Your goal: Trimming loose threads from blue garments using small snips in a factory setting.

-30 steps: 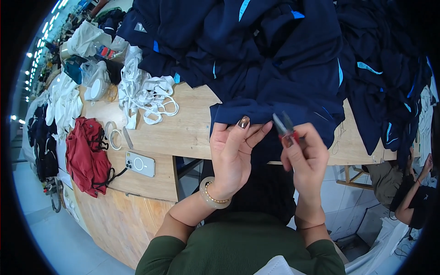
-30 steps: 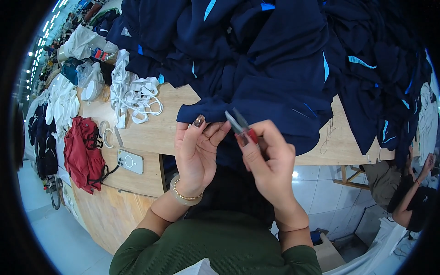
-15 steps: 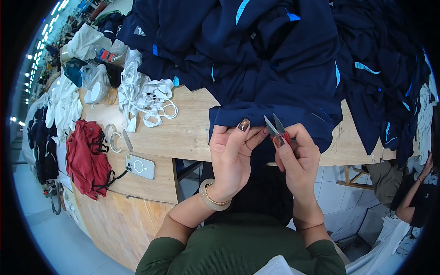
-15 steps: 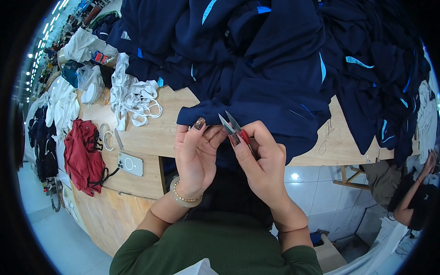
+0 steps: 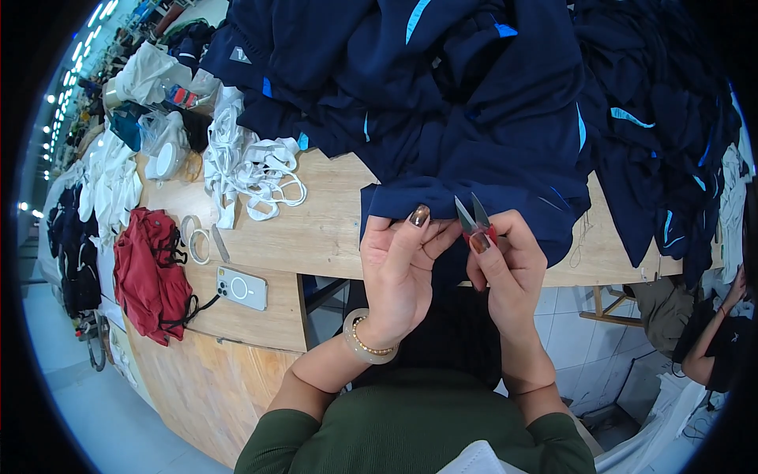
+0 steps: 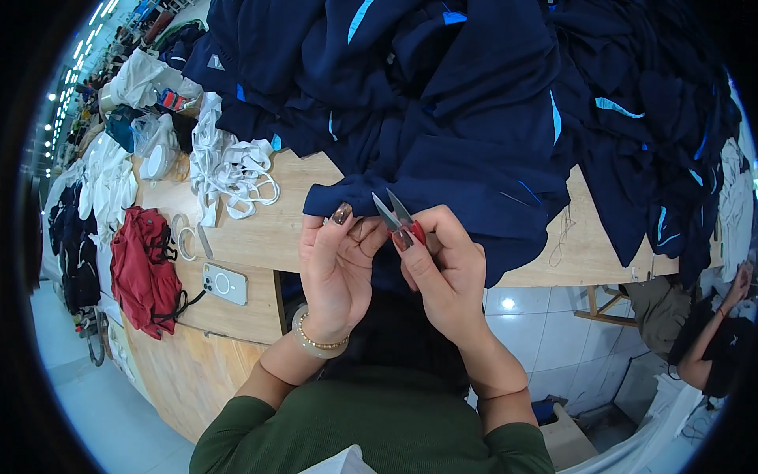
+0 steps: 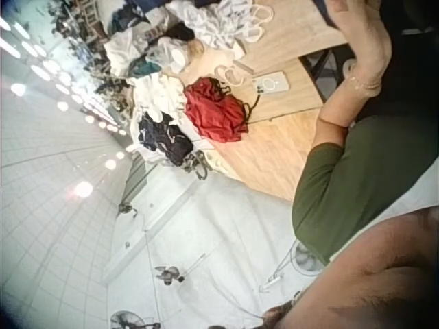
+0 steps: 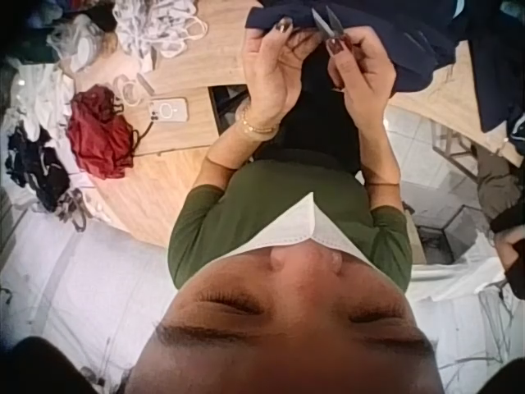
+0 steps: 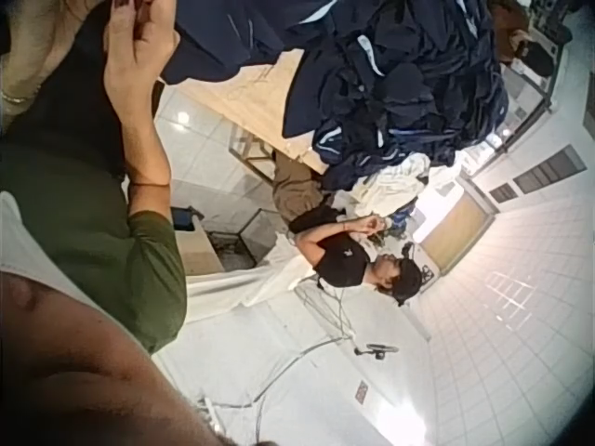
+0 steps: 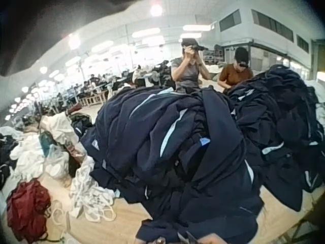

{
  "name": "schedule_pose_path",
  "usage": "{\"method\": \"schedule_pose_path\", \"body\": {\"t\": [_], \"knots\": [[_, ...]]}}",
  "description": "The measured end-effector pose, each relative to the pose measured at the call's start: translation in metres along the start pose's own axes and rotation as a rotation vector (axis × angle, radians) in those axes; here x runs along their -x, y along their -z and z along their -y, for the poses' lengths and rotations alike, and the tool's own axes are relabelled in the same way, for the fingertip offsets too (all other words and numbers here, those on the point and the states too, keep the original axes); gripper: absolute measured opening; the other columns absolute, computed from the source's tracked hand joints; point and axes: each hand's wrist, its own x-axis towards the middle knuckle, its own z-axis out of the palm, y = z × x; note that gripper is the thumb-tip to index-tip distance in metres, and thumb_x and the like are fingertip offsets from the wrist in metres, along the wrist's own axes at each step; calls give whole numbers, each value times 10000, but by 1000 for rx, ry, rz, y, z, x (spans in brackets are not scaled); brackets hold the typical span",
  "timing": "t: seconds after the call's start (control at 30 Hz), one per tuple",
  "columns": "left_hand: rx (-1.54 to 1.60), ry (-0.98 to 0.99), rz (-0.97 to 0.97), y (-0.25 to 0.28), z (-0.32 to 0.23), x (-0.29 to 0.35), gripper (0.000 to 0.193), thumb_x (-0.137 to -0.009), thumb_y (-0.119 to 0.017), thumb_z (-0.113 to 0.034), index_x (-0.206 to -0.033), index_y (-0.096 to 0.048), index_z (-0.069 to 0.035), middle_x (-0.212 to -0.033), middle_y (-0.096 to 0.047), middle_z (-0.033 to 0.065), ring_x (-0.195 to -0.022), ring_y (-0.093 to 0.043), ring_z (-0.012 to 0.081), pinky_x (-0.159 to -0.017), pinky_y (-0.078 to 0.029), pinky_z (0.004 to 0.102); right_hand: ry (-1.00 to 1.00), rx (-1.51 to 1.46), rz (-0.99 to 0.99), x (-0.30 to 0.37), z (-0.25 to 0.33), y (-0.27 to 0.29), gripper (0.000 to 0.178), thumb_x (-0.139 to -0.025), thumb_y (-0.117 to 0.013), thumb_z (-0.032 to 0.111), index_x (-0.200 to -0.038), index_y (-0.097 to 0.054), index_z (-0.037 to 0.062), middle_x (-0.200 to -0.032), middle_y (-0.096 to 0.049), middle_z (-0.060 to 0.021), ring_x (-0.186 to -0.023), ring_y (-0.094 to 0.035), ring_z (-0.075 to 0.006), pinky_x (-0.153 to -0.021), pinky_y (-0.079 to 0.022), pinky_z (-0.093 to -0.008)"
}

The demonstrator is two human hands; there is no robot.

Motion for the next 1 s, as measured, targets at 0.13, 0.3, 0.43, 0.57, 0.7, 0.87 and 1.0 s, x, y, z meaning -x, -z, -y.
{"method": "schedule_pose_path", "body": {"t": [0.13, 0.3, 0.43, 0.57, 0.7, 0.87, 1.0], "knots": [[-22, 0, -22, -2, 0, 0, 158, -940, -481, -66, -1083, -492, 0, -1075, -605, 149, -974, -634, 217, -898, -532, 373, -43, 134, -27, -2, -1, 1, 132, -950, -533, 119, -925, -562, -7, -622, -478, 21, -525, -379, -9, -476, -281, -173], [-27, -39, -15, 1, 2, 1, 160, -938, -484, -60, -1084, -493, 5, -1071, -607, 147, -975, -634, 219, -899, -530, 370, -95, 140, -102, 3, 4, 2, 162, -952, -528, 124, -959, -605, -18, -689, -497, 19, -586, -381, -14, -515, -284, -172], [-19, -46, -23, 0, 0, -1, 161, -938, -488, -62, -1084, -495, 6, -1050, -617, 148, -970, -638, 222, -909, -524, 378, -5, 154, -96, 7, 4, 1, 140, -916, -583, 99, -974, -604, -26, -735, -546, 6, -614, -434, -20, -540, -326, -158], [-45, -29, -32, -2, -2, -2, 162, -939, -495, -69, -1085, -498, 2, -1030, -626, 146, -961, -642, 220, -905, -525, 379, 121, 250, -136, 9, 3, -2, 184, -833, -689, 70, -954, -599, -37, -767, -634, -33, -625, -522, -26, -541, -402, -173], [-60, -26, -52, -2, 0, -1, 156, -939, -483, -73, -1084, -492, -15, -1021, -630, 138, -961, -645, 226, -906, -522, 376, 343, 547, -182, 10, -5, 4, 236, -765, -745, 55, -927, -601, -38, -743, -662, -76, -579, -569, -72, -514, -433, -205], [-63, -47, -50, -1, 5, 0, 147, -938, -471, -74, -1077, -491, -30, -1028, -634, 132, -990, -644, 256, -901, -520, 373, 551, 723, -213, 3, -6, 0, 233, -715, -757, 22, -890, -614, -37, -684, -633, -122, -498, -566, -183, -476, -439, -239], [-28, -58, -54, -2, 6, 0, 152, -939, -488, -63, -1084, -498, -17, -1032, -631, 126, -973, -642, 227, -889, -526, 360, 593, 731, -245, 0, -10, -1, 227, -718, -754, 22, -890, -616, -35, -680, -630, -119, -496, -561, -174, -473, -435, -240]]}}
